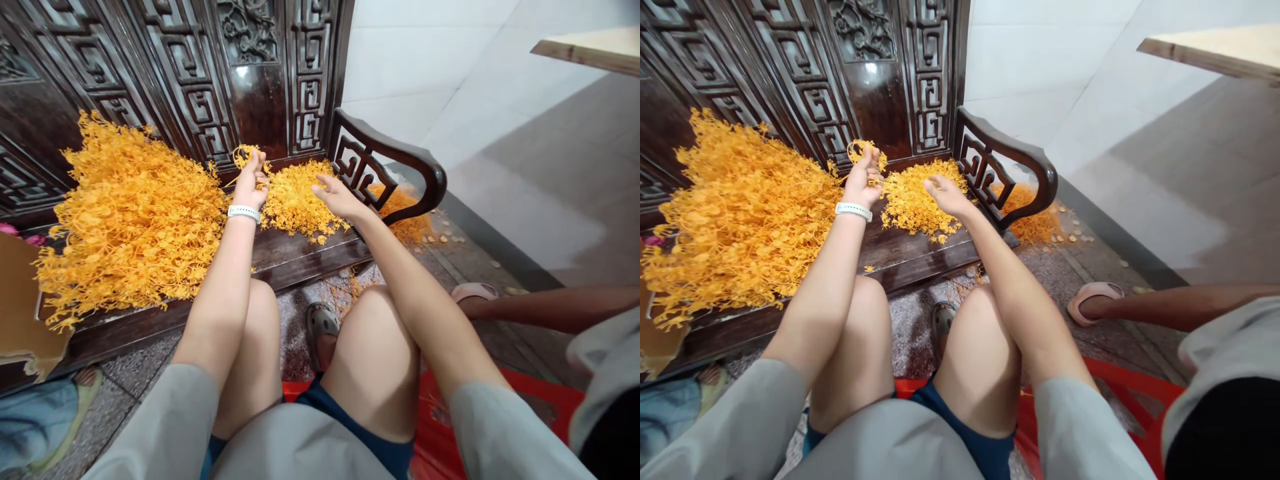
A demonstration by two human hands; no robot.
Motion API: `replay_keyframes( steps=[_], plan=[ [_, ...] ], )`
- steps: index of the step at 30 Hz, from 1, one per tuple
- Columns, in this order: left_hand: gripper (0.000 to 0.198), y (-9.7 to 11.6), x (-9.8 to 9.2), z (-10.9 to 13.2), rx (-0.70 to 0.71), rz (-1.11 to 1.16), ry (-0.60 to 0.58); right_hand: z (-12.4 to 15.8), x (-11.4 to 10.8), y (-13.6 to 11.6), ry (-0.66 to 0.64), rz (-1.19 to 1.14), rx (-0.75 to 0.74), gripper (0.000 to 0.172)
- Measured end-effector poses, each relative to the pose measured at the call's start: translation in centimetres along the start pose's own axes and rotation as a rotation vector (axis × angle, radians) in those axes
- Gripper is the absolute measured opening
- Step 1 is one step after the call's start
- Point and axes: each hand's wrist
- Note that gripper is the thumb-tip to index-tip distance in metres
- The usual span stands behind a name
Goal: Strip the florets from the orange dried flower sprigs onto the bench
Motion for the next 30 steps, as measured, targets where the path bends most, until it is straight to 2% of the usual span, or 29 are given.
replay_keyframes(
  steps=[2, 5, 8, 11, 15, 19, 23, 27, 30],
  plan=[
    [0.023, -0.4, 1.2, 0.1, 0.024, -0.097, -0.054, 0.1, 0.4, -0.1, -0.061, -0.105, 0.058, 0.048],
    [0.038, -1.1, 2.4, 0.4, 0.058, -0.209, -0.119, 0.7, 1.4, -1.2, -0.152, -0.316, 0.112, 0.050],
    [0.048, -1.9, 2.8, 0.7, 0.027, -0.310, -0.186, 0.9, 2.0, -2.1, -0.195, -0.397, 0.094, 0.032],
    [0.053, -2.3, 2.6, 1.1, 0.003, -0.419, -0.228, 0.2, 2.1, -2.0, -0.159, -0.340, 0.029, 0.020],
    [0.062, -2.0, 1.7, 1.0, -0.002, -0.425, -0.198, -1.2, 2.0, -0.5, -0.057, -0.167, -0.020, 0.025],
    [0.058, -1.9, 0.5, 0.2, 0.049, -0.397, -0.111, -2.5, 2.1, 1.6, 0.046, -0.088, 0.008, 0.028],
    [0.036, -2.2, -0.3, -0.6, 0.082, -0.364, -0.051, -3.1, 1.8, 3.0, 0.131, -0.089, 0.030, 0.026],
    [0.047, -2.3, -0.2, -0.4, 0.060, -0.444, 0.021, -3.2, 1.7, 3.3, 0.090, -0.107, 0.032, 0.025],
    [0.034, -2.4, -0.1, -0.1, 0.059, -0.496, -0.006, -2.9, 1.8, 2.9, 0.052, -0.101, 0.004, 0.027]
  ],
)
Point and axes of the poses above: each hand's wrist, its own z-axis away from the middle knuckle, its own x-axis out of the palm, y = z × x, and after that the axes turned 3 degrees about -y, right-handed
